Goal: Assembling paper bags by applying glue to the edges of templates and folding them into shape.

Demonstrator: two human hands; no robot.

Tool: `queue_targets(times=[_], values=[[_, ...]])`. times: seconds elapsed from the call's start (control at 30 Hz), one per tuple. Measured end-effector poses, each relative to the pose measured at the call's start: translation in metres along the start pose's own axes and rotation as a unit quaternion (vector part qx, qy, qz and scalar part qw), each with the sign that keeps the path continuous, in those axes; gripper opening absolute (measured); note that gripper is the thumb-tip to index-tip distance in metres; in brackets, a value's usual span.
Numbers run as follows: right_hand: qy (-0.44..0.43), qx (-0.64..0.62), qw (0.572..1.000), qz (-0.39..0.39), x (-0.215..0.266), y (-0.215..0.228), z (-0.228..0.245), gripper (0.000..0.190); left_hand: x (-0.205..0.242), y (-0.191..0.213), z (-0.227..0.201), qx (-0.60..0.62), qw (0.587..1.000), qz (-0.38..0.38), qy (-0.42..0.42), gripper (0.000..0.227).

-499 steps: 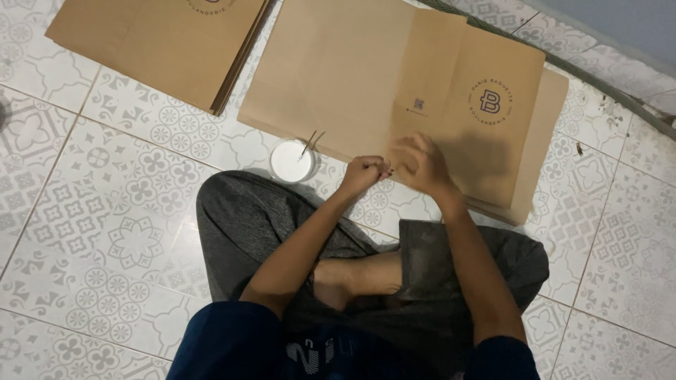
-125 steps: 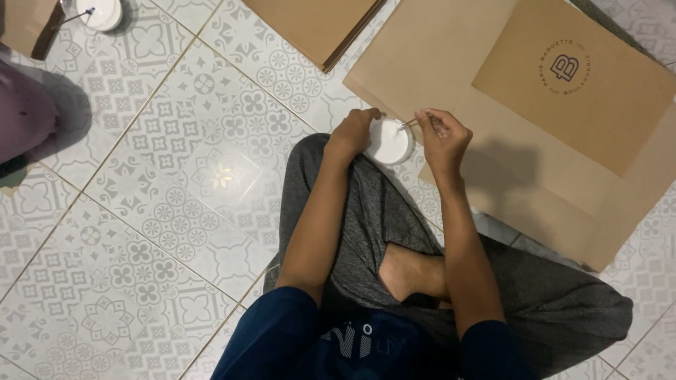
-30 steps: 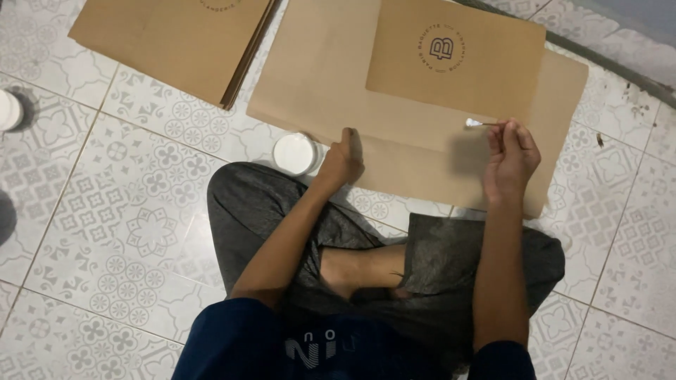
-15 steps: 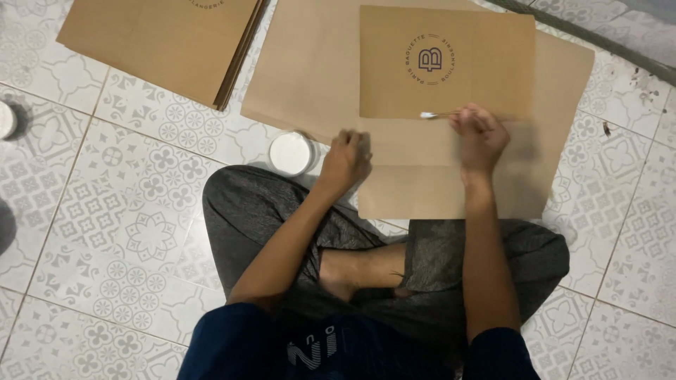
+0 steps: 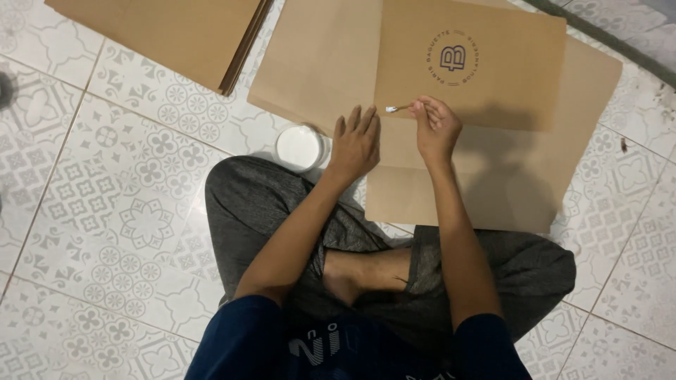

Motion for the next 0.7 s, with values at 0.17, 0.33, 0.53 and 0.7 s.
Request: queue_targets(times=[0.17, 0.33, 0.53, 0.7], values=[[-0.005, -0.003, 1.0, 0.012, 0.001, -0.008, -0.006, 0.018, -0.004, -0.007, 0.002, 0.001, 1.0, 0.024, 0.008, 0.062], [-0.008, -0.004, 1.0, 0.007, -0.001, -0.009, -0.003, 0.017, -0.004, -0.003, 0.001, 0.003, 0.999, 0.041, 0.014, 0.06], [-0.012, 0.0, 1.0, 0.013, 0.0, -0.011, -0.007, 0.017, -0.003, -0.003, -0.001, 0.004, 0.999, 0.039, 0.009, 0.058], [-0.006, 0.01, 1.0, 0.023, 0.001, -0.014, -0.011, 0.017, -0.004, -0.001, -0.002, 0.005, 0.999, 0.035, 0.011, 0.055]])
Point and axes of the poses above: each hand's wrist, its own x-axis away from the middle knuckle, its own y-axis out of the back of the hand, z = x × y, the point moved 7 cm from there along -x, towards the middle knuckle, and after that the axes turned 3 degrees about y, right-handed, at the moved point
